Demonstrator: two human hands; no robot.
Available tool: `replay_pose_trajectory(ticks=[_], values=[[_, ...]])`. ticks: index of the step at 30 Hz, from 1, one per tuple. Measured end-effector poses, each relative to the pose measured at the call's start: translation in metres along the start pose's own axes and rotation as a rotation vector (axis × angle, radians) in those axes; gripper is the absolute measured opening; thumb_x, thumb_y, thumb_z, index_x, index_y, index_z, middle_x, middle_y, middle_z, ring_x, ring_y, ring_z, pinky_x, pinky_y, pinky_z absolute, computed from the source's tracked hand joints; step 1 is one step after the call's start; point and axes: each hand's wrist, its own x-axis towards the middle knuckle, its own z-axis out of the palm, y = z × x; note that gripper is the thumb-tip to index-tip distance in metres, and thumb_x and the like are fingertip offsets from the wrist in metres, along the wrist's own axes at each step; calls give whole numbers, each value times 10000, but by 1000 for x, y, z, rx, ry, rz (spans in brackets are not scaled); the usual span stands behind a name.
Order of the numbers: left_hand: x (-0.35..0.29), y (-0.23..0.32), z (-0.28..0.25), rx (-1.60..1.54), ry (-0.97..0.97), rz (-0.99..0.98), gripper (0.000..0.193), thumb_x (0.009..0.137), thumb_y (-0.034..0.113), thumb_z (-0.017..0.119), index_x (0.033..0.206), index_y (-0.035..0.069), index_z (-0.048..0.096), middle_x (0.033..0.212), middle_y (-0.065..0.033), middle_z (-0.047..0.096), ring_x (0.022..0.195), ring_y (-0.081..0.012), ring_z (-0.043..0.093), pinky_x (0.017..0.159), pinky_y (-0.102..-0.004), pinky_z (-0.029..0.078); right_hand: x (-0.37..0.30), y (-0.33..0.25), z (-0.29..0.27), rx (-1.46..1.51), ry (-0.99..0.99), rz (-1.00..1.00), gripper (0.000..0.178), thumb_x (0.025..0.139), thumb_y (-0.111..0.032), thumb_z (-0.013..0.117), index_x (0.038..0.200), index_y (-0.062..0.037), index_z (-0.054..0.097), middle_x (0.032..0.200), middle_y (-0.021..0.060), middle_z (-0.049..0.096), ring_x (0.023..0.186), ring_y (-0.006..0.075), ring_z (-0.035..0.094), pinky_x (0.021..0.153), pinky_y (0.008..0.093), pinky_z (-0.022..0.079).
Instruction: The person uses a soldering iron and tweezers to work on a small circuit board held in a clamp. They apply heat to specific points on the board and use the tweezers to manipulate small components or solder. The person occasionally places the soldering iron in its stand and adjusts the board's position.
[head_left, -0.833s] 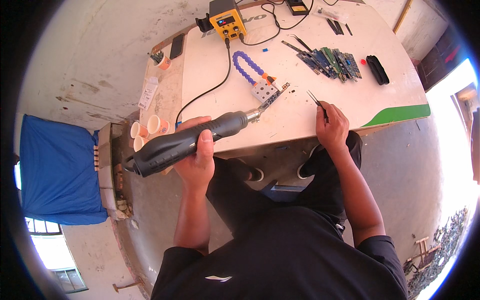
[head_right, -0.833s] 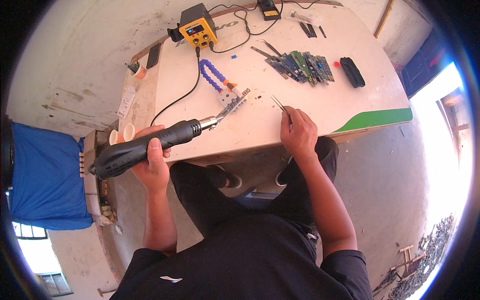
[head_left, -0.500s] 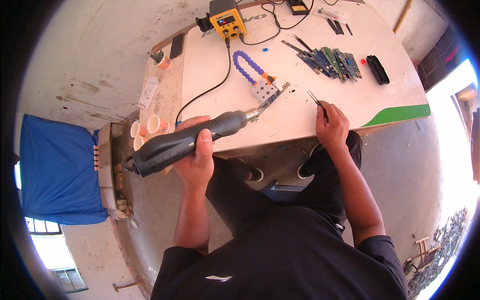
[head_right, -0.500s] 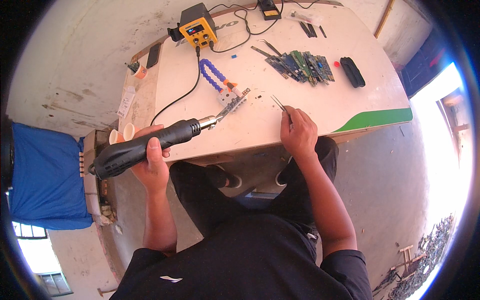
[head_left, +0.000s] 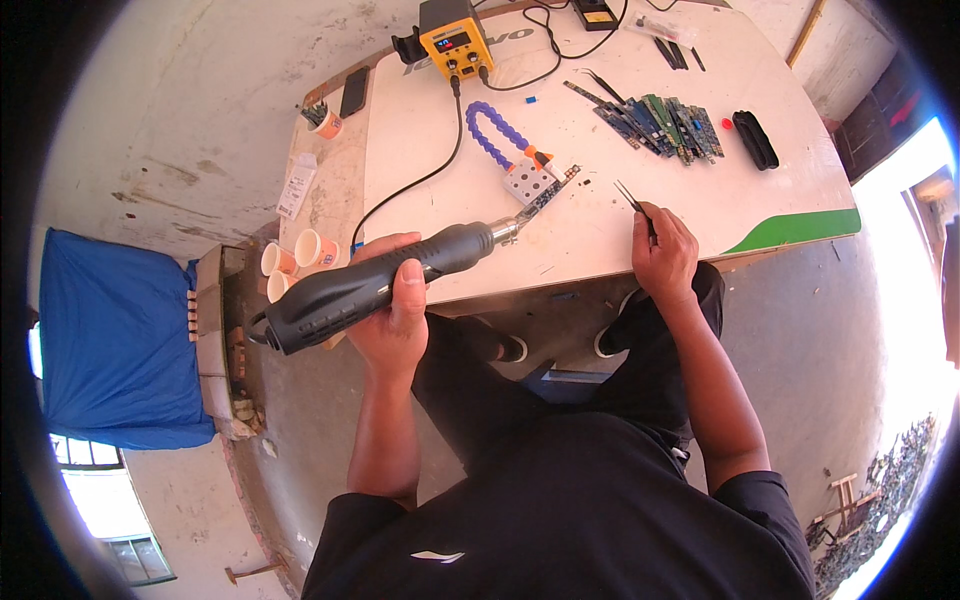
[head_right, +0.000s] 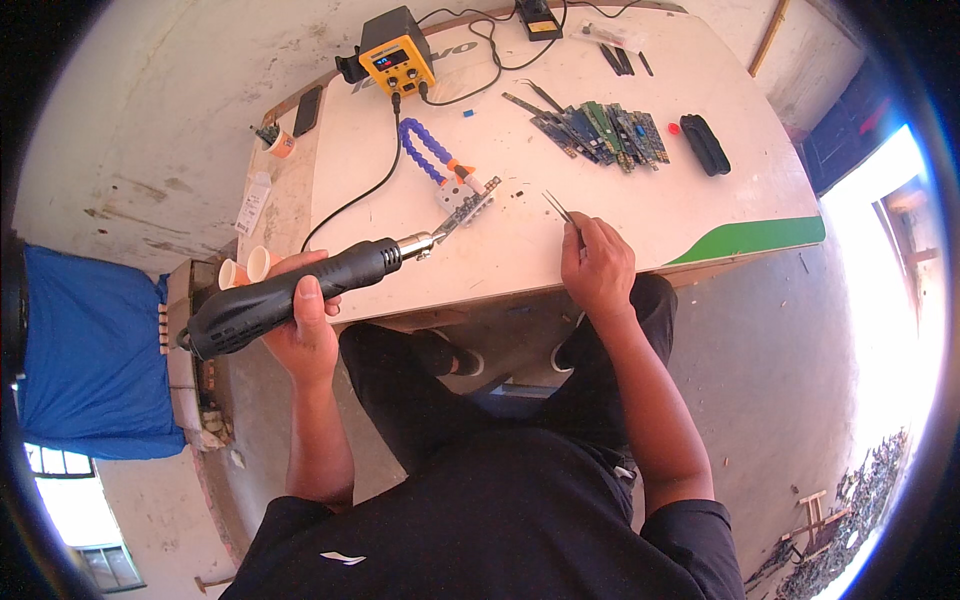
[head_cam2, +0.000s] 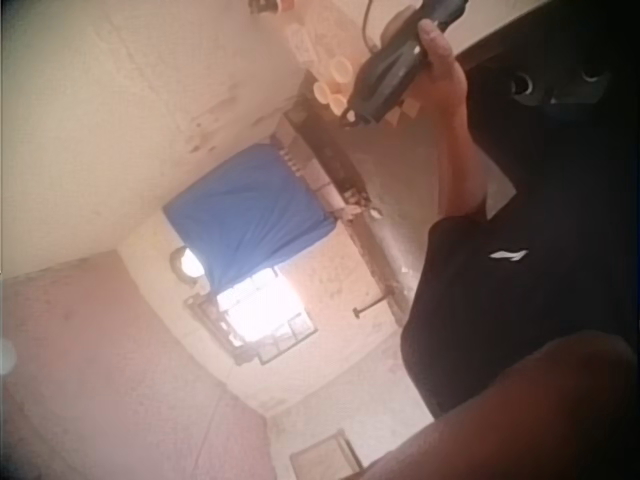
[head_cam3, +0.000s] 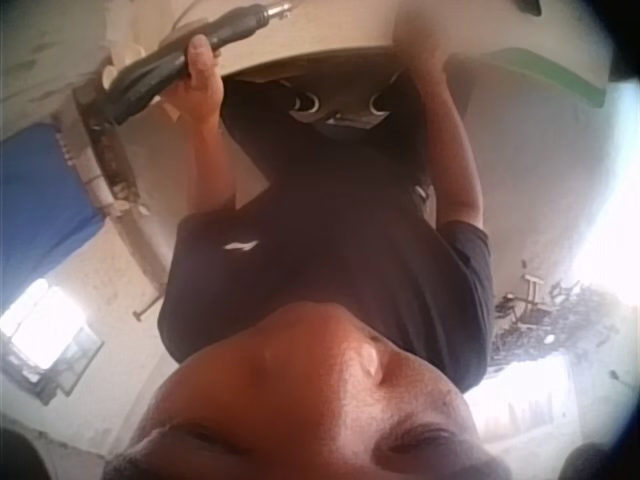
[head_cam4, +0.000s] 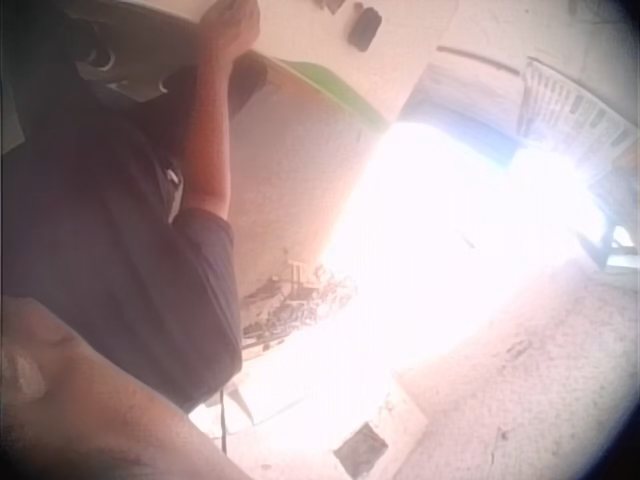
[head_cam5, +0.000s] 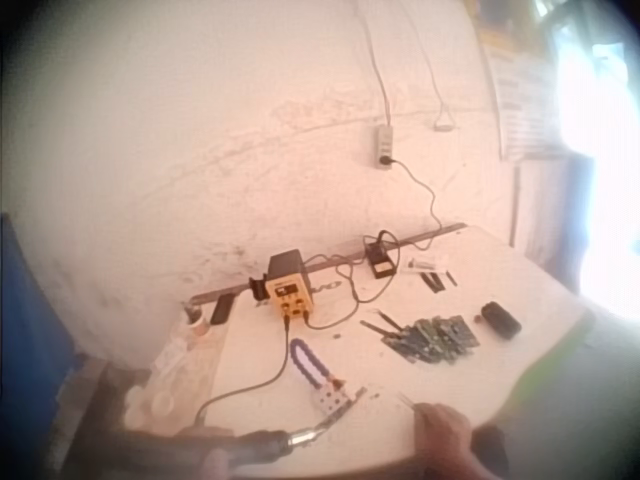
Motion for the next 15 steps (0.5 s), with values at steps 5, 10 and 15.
replay_pose_trajectory(ticks=[5,10,15], values=[[0,-2,-1,-8,-3,4,261,1014,131,707,1202,-50,683,1030,-89,717,752,-105,613,705,-260,514,0,-2,-2,-19,-33,43,116,968,-82,716,1069,-30,742,836,142,705,758,351,702,695,445,553],[1,0,1,-12,5,5,264,1013,133,707,1201,-51,678,1032,-93,719,753,-106,616,706,-261,516,0,0,-1,-14,-12,25,120,968,-84,715,1071,-29,742,839,144,707,762,354,704,698,448,554],[1,1,2,-6,1,9,259,1013,130,705,1196,-52,677,1030,-95,721,750,-108,617,707,-263,517,0,-1,-1,-23,-24,37,124,966,-83,714,1075,-29,742,834,142,704,759,354,703,692,449,553]])
